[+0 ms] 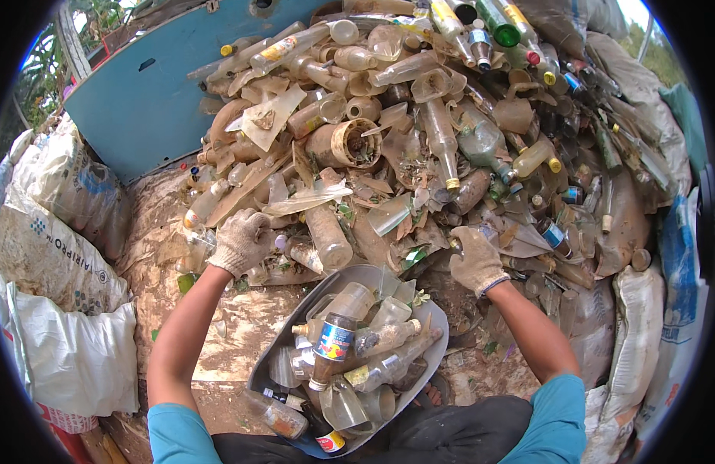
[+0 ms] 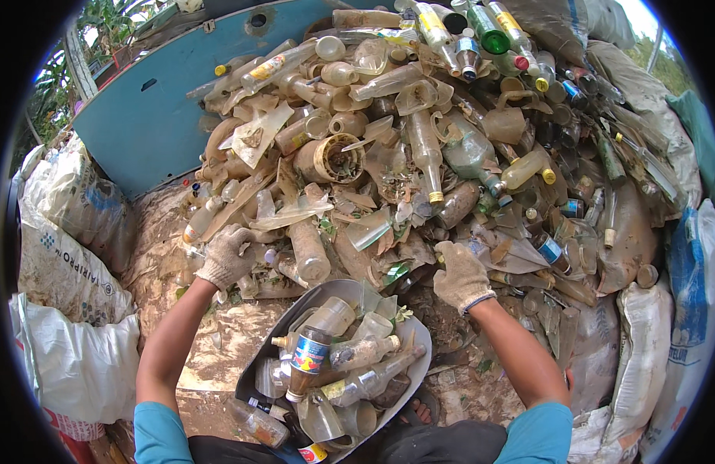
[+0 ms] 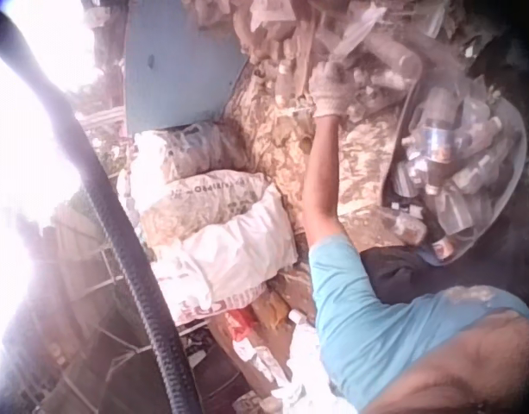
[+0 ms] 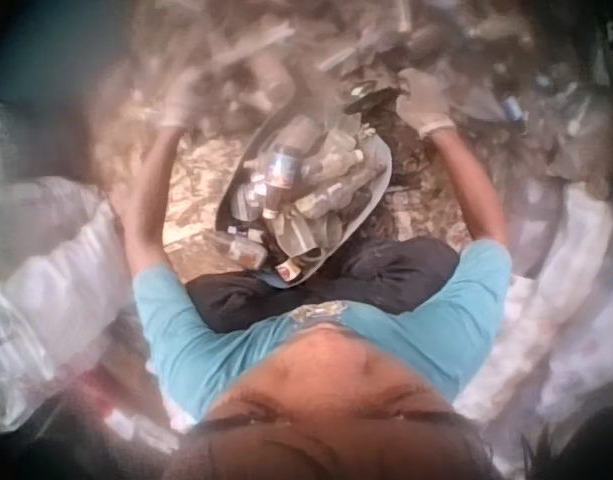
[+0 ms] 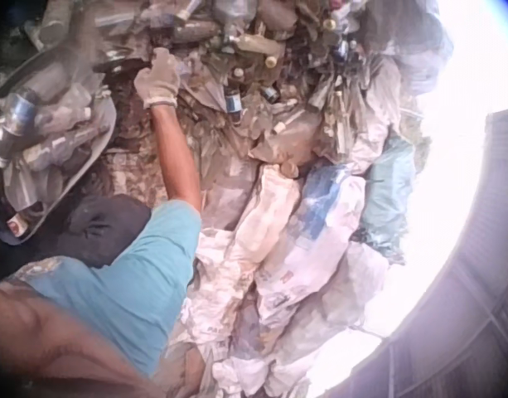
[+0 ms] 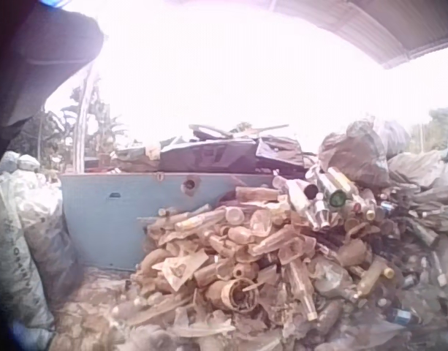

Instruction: The person sorts plastic bottles from a large pile of mixed waste, picking them up by hand and placing them into a blue dustpan. The person then transfers the collected bottles from the dustpan into a large white sack.

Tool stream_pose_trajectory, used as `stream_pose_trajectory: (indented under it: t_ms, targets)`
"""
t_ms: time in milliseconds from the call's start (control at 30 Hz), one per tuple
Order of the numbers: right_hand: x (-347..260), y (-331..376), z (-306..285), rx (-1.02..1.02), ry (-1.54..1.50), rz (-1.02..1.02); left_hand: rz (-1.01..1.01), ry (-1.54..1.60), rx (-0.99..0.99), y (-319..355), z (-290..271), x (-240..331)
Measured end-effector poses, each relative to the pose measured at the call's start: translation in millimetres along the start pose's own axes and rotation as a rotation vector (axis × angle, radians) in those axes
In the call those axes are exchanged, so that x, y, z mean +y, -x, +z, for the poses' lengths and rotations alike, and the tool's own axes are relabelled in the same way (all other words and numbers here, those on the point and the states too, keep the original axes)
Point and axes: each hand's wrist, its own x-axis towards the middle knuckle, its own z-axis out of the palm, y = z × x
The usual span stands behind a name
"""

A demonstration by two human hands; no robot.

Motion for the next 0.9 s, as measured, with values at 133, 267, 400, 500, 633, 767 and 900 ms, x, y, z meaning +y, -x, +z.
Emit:
stream_pose_trajectory:
  t_ms: [133,267,400,500,633,767,900]
  targets:
    - [7,-4,9,0.091,0.08,0.055,-0.073,-0.038,0.074,54,-4,-47]
    - [9,-16,12,0.164,0.157,0.105,-0.187,-0.038,0.136,93,-16,-74]
    - [7,-28,8,-0.034,0.245,0.217,-0.214,-0.201,0.026,123,-17,-81]
    - [-3,-37,1,-0.116,0.258,0.263,0.142,-0.207,-0.036,131,0,-73]
    - [-33,-41,-21,-0.231,0.342,0.283,0.155,-0.458,0.033,124,51,-53]
    - [-89,-39,-57,-0.452,0.686,0.227,-0.081,-0.565,-0.051,113,85,-57]
    - [-171,-32,-67,-0.131,0.399,-0.298,0.044,-0.435,-0.1,109,68,-90]
